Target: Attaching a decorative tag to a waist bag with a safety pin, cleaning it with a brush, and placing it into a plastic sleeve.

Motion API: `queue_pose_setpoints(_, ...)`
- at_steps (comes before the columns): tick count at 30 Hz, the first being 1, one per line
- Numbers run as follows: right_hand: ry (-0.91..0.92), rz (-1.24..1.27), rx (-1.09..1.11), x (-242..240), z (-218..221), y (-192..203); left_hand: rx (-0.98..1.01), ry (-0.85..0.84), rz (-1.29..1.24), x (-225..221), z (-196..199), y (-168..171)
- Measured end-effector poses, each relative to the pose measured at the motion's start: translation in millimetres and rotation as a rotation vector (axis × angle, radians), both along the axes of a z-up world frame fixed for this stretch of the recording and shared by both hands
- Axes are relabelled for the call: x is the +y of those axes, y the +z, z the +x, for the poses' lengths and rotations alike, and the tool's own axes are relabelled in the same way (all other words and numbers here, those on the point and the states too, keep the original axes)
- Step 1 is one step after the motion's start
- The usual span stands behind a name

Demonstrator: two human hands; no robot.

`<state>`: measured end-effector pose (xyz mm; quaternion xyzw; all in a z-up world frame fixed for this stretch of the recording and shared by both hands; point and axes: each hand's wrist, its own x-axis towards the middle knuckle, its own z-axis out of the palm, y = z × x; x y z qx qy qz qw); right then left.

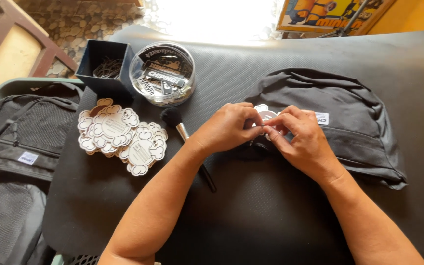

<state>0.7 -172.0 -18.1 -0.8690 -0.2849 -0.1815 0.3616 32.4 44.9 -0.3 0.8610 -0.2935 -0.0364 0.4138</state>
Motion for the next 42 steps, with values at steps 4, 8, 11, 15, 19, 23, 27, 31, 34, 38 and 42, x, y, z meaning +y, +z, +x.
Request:
queue_pose_setpoints(4,-0.007,-0.024,-0.024,-2,3,-10,-0.091,-0.002,0.062,-2,1,-7)
queue_pose_setpoints(8,-0.014,-0.059,-0.06,3,1,-7,-0.101,-0.002,0.022,3,2,-9)
queue_pose_setpoints(11,-0.015,-0.105,-0.107,8,-10,14,-0.019,0.033,-0.109,6,3,-5)
queue_pose_setpoints(15,0.007,-0.195,-0.283,14,-24,31,0.083,0.275,-0.482,10,6,22)
queue_pose_setpoints(19,0.194,-0.277,-0.412,51,-45,44,-0.147,0.461,-0.406,22,19,10)
queue_pose_setpoints(23,0.342,-0.537,-0.373,85,-71,43,-0.239,0.428,-0.27,21,24,-5)
queue_pose_setpoints(27,0.287,-0.581,-0.307,104,-81,26,-0.283,0.416,-0.219,23,22,0)
queue_pose_setpoints(31,0.181,-0.546,-0.373,112,-88,14,-0.296,0.409,-0.261,23,17,8)
queue_pose_setpoints(34,0.116,-0.482,-0.313,105,-95,12,-0.369,0.387,-0.307,22,11,17)
queue_pose_setpoints(38,0.14,-0.236,-0.027,82,-108,31,-0.57,0.397,-0.448,22,2,33)
queue_pose_setpoints(42,0.052,0.05,0.021,59,-125,46,-0.599,0.41,-0.475,21,0,35)
